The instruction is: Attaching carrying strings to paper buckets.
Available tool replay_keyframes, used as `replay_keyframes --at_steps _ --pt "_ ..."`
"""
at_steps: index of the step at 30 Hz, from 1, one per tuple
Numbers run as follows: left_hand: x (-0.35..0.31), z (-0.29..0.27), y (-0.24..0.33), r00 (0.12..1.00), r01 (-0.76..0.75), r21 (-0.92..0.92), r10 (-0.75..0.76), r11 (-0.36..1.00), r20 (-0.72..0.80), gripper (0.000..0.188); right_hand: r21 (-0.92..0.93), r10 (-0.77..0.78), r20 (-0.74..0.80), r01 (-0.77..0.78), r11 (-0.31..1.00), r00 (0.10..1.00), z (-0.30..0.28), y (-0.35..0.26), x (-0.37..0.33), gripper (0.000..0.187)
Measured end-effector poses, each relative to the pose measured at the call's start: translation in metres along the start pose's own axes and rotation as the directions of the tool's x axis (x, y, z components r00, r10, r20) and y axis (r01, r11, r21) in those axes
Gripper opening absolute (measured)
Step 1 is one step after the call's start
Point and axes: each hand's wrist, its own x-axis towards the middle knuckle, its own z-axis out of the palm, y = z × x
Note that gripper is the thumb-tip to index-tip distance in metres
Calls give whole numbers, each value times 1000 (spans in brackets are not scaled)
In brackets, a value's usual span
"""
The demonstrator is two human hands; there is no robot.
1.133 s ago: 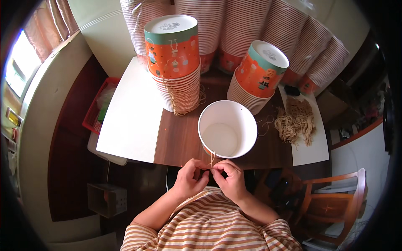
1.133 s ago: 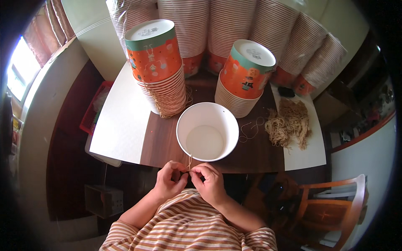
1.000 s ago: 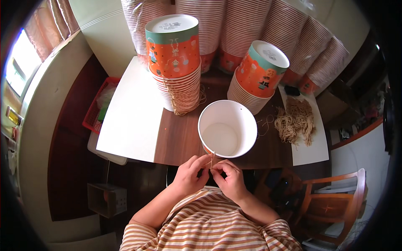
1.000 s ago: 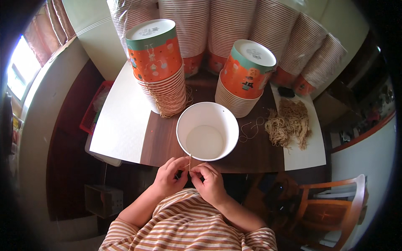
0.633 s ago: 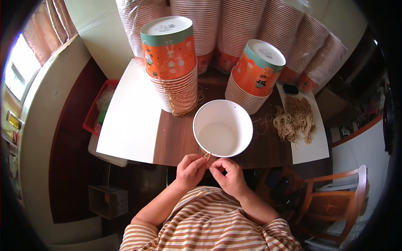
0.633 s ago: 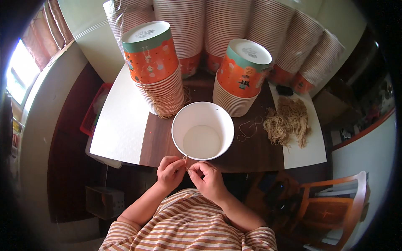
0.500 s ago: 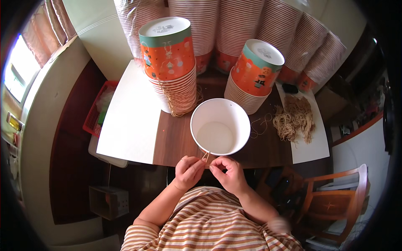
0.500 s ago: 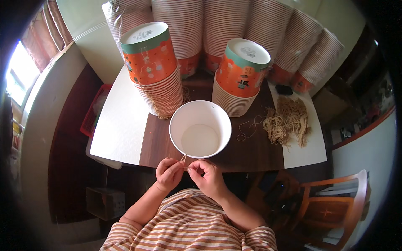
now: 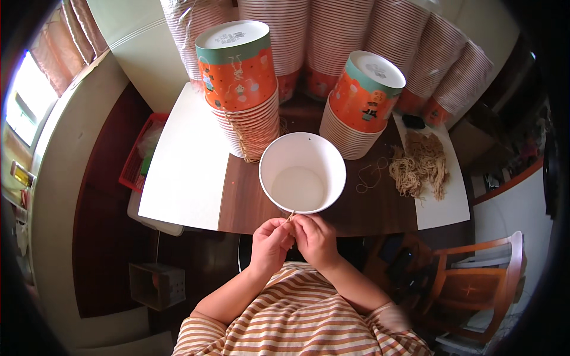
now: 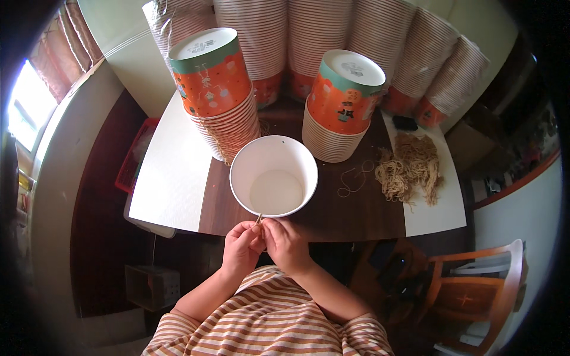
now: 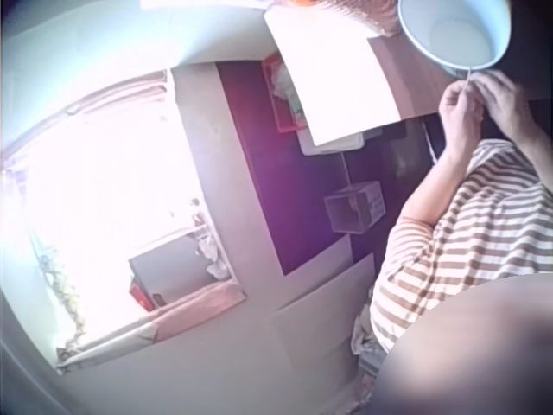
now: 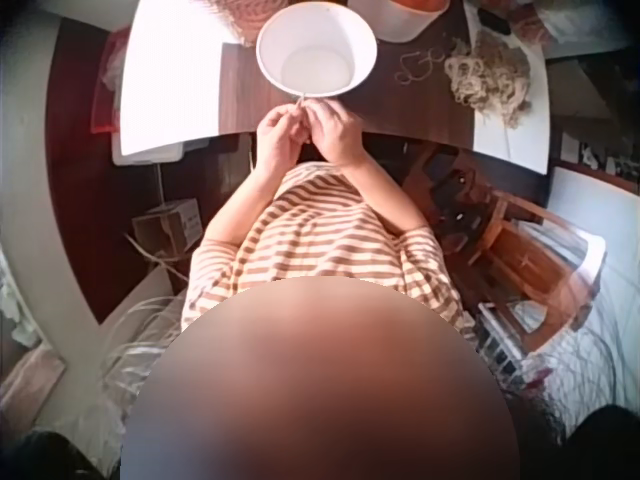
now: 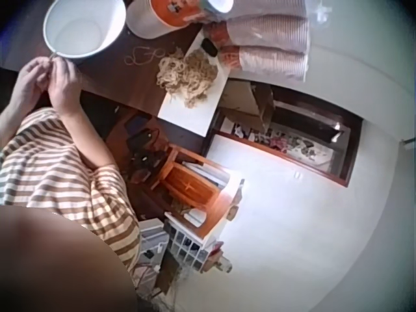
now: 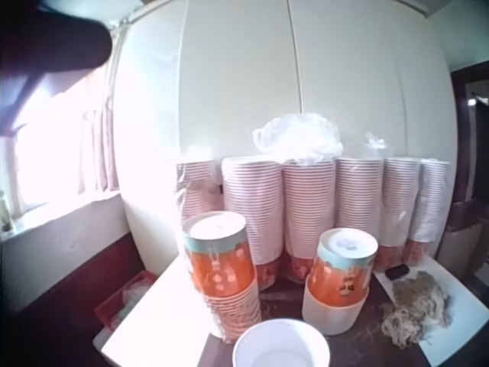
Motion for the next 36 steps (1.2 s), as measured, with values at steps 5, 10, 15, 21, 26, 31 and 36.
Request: replay_keyframes --at_steps 5,10,15,21,26,31,36 --pt "-1 -3 5 992 114 -94 -109 989 57 5 550 452 204 -484 681 868 4 -2 3 9" --pt "-4 3 7 998 54 33 -53 998 -39 5 751 529 507 -650 116 680 6 4 2 12" --pt "-6 1 7 996 -22 186 38 982 -83 9 758 492 490 -631 167 719 5 3 1 12" --pt "-7 -5 7 991 -90 250 110 964 -69 8 698 462 404 -593 402 789 0 -3 0 12" --pt "-8 -6 9 990 -119 323 135 939 -28 9 714 485 467 -639 287 740 -3 -4 4 13" --pt "-7 -8 8 894 -427 545 427 721 136 6 688 462 709 -667 -287 533 2 3 -2 13" --pt "-9 -2 9 633 -636 754 671 164 387 19 664 464 739 -643 -382 488 1 1 -5 14"
